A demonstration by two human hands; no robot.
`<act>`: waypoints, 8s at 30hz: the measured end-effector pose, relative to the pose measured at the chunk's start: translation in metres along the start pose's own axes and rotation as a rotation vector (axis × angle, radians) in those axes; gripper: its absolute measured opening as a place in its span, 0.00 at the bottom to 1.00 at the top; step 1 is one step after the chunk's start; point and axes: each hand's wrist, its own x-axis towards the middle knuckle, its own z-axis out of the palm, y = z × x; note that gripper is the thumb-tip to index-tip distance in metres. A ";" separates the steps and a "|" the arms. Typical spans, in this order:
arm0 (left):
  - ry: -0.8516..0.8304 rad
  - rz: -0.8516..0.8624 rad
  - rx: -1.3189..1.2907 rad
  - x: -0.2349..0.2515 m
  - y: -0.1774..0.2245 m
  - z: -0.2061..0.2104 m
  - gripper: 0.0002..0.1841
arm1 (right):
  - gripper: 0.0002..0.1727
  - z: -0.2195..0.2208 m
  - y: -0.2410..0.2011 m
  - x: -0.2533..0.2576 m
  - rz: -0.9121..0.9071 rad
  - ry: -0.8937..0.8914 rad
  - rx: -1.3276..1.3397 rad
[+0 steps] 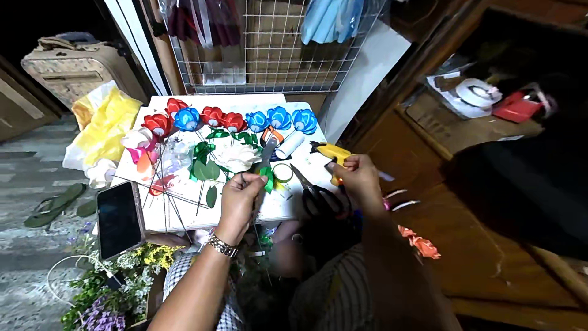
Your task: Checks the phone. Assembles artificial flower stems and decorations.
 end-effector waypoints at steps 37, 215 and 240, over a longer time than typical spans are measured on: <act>0.160 0.079 0.008 0.004 0.000 -0.005 0.09 | 0.11 -0.047 -0.017 -0.038 -0.242 0.290 0.577; -0.411 0.041 0.022 -0.002 -0.002 -0.013 0.18 | 0.09 0.030 -0.059 -0.064 -1.018 -0.196 0.411; -0.458 0.025 -0.017 -0.001 -0.001 -0.016 0.20 | 0.09 0.039 -0.057 -0.065 -1.029 -0.097 0.406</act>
